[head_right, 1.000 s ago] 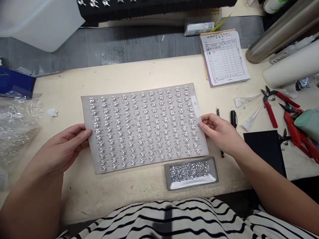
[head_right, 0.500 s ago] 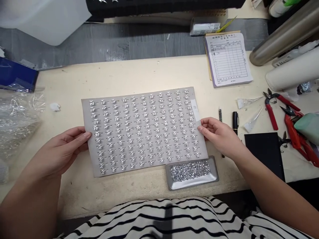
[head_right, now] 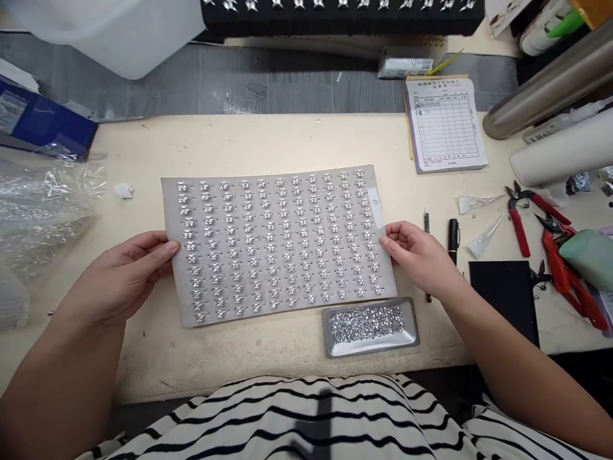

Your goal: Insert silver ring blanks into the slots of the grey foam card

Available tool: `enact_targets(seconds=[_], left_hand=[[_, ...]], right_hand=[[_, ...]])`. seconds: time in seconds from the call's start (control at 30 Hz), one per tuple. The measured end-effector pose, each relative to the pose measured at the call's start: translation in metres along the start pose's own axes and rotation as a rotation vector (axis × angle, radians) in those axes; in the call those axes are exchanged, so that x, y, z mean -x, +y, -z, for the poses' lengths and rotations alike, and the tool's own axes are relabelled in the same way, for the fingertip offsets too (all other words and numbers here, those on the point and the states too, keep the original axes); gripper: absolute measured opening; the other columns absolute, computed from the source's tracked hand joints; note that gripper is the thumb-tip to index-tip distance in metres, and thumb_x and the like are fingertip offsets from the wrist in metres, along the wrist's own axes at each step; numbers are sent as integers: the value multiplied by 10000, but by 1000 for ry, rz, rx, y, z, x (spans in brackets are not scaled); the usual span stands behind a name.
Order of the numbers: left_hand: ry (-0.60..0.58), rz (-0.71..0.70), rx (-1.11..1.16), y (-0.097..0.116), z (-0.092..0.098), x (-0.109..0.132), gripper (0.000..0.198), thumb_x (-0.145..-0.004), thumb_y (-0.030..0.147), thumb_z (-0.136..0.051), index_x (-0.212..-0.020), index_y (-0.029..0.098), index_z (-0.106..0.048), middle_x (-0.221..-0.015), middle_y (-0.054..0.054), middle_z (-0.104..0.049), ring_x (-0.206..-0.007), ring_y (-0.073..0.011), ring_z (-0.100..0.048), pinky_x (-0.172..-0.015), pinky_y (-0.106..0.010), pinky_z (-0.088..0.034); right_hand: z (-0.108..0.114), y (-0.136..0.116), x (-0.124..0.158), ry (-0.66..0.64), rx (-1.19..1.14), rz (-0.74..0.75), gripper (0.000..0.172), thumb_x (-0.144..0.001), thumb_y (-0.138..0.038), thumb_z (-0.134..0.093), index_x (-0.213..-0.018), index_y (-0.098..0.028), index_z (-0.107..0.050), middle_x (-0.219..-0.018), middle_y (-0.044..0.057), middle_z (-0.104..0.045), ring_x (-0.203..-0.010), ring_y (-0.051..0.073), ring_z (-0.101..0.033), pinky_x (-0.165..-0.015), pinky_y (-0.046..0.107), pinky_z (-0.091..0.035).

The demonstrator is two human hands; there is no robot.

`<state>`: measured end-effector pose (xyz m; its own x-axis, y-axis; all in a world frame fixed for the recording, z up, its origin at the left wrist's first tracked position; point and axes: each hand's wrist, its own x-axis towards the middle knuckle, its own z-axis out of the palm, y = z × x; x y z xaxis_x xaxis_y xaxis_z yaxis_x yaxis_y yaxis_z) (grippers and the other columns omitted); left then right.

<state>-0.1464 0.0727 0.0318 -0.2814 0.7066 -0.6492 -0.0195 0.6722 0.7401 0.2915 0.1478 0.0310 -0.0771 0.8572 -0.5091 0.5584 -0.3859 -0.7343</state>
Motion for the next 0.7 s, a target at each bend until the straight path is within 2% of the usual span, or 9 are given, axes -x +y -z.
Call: enact_targets(seconds=[0.13,0.27,0.37,0.5,0.6,0.7], left_hand=[[-20,-18,10,-3,0,-3,458,-834,479,-824,-1155,178,-698,-1025,-20,-777,-944,-211,-712,-949,-388,-587],[-37,-50,9,-7,-1,-5,427,-869,461,-796,-1176,177,-711,-1017,-11,-783,-948,-199,-719,-1011,-406,-578],[12,-50,-26,-11,0,-6,440,-863,454,-799,-1209,194,-723,-1071,-14,-790,-986,-201,-729,-1040,-395,-579],[115,-39,-93,-20,5,-9,527,-810,495,-833,-1250,221,-738,-1158,-43,-788,-997,-224,-747,-986,-377,-621],[95,-45,-61,-26,10,-12,557,-810,554,-816,-1271,249,-741,-1202,-47,-780,-1007,-231,-753,-925,-345,-649],[61,-56,-66,-29,11,-12,565,-818,569,-802,-1298,280,-729,-1220,-42,-778,-1014,-234,-758,-891,-324,-661]], right_hand=[[0,3,-7,-3,49,-11,435,-863,-609,-724,-1087,-238,-686,-1020,63,-710,-914,202,-687,-827,359,-615],[-2,5,-8,86,215,52,454,-885,-618,-689,-1130,-237,-668,-1042,75,-714,-933,216,-689,-836,382,-602],[-3,0,-2,154,372,87,468,-890,-622,-669,-1144,-229,-671,-1028,81,-722,-910,221,-687,-805,381,-586],[9,-10,15,290,580,70,390,-938,-572,-601,-1166,-262,-667,-1031,60,-732,-912,228,-692,-797,373,-551],[22,-6,28,440,815,34,329,-938,-524,-563,-1126,-267,-644,-1007,51,-731,-901,255,-695,-759,383,-504],[30,8,34,441,950,-69,378,-888,-586,-575,-1088,-268,-608,-1001,44,-720,-870,285,-699,-668,382,-464]])
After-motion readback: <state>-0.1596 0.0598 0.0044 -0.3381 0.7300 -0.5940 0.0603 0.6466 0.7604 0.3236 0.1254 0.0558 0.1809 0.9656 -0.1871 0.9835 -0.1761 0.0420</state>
